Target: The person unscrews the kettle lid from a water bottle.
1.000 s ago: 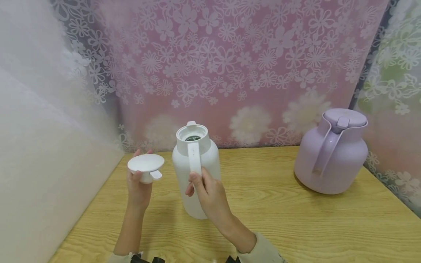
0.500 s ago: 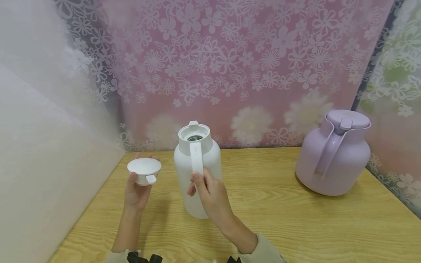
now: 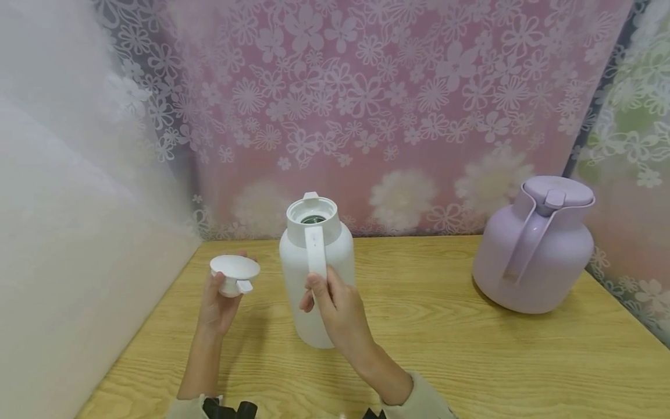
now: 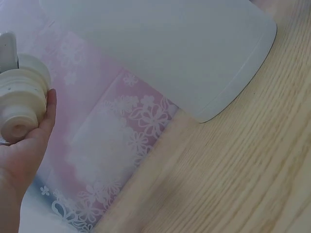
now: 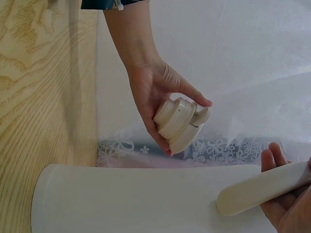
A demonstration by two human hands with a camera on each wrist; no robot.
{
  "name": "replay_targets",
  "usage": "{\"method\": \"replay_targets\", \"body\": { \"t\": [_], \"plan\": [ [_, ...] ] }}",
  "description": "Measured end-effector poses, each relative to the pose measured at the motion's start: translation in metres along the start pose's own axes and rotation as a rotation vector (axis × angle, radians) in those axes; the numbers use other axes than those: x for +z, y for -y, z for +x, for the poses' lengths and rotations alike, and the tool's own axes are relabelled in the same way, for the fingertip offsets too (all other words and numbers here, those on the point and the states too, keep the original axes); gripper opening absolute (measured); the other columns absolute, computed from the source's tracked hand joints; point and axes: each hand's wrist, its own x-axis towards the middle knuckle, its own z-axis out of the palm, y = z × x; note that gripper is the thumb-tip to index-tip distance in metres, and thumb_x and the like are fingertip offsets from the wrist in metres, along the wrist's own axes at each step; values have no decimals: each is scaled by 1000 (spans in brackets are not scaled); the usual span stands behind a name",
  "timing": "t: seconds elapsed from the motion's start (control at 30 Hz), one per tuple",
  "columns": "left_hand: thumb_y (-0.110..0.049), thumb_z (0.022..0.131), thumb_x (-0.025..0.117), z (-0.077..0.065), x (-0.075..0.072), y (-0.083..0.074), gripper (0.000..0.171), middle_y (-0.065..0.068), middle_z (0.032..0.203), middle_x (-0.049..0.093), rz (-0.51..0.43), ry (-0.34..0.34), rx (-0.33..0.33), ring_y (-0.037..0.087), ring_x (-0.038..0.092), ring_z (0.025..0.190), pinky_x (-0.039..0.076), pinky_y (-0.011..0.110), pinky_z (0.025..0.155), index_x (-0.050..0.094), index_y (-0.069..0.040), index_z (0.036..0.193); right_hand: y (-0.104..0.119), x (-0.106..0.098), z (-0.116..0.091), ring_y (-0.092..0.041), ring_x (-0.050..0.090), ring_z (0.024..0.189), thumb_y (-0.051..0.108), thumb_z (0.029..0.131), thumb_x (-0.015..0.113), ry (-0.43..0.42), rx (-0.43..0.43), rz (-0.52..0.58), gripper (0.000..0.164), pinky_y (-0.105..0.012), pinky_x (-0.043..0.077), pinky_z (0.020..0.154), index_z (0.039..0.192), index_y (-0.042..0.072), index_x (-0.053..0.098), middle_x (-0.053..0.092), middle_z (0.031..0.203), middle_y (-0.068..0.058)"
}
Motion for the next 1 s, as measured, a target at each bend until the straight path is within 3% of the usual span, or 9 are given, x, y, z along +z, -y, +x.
{"method": "replay_targets", "body": {
  "t": [0.17,0.33,0.57,0.83,1.0],
  "plan": [
    [-21,91,56,-1,-3,-1,39,13,122,53,28,-10,-1,32,53,110,42,31,89,37,-11,124,0,0,-1,-4,58,60,20,98,45,2,6,9,18,-26,46,56,85,10,54,59,63,12],
    [-17,91,54,-1,-4,-3,40,10,122,51,43,-73,-19,28,53,107,43,30,88,34,-16,126,0,0,0,-4,58,60,21,98,45,2,13,14,20,-26,46,55,85,10,54,58,63,12],
    [-3,94,45,-2,-4,-8,39,5,123,47,172,-148,-78,24,56,105,45,32,87,37,-17,128,-1,1,0,-4,57,60,21,98,45,1,8,-1,18,-26,47,59,85,12,54,58,63,12],
    [2,89,54,-2,2,-14,54,6,123,42,519,-171,-175,19,49,106,45,27,87,37,-18,137,-1,2,0,-4,58,60,20,98,45,-3,6,-3,18,-26,47,59,84,12,54,58,62,12],
    [-8,83,69,1,3,-16,69,10,128,35,819,-188,-254,25,42,106,46,27,81,35,-19,142,-1,1,1,-4,58,60,19,98,45,-2,0,6,18,-27,48,61,84,11,54,59,63,11]
  ]
}}
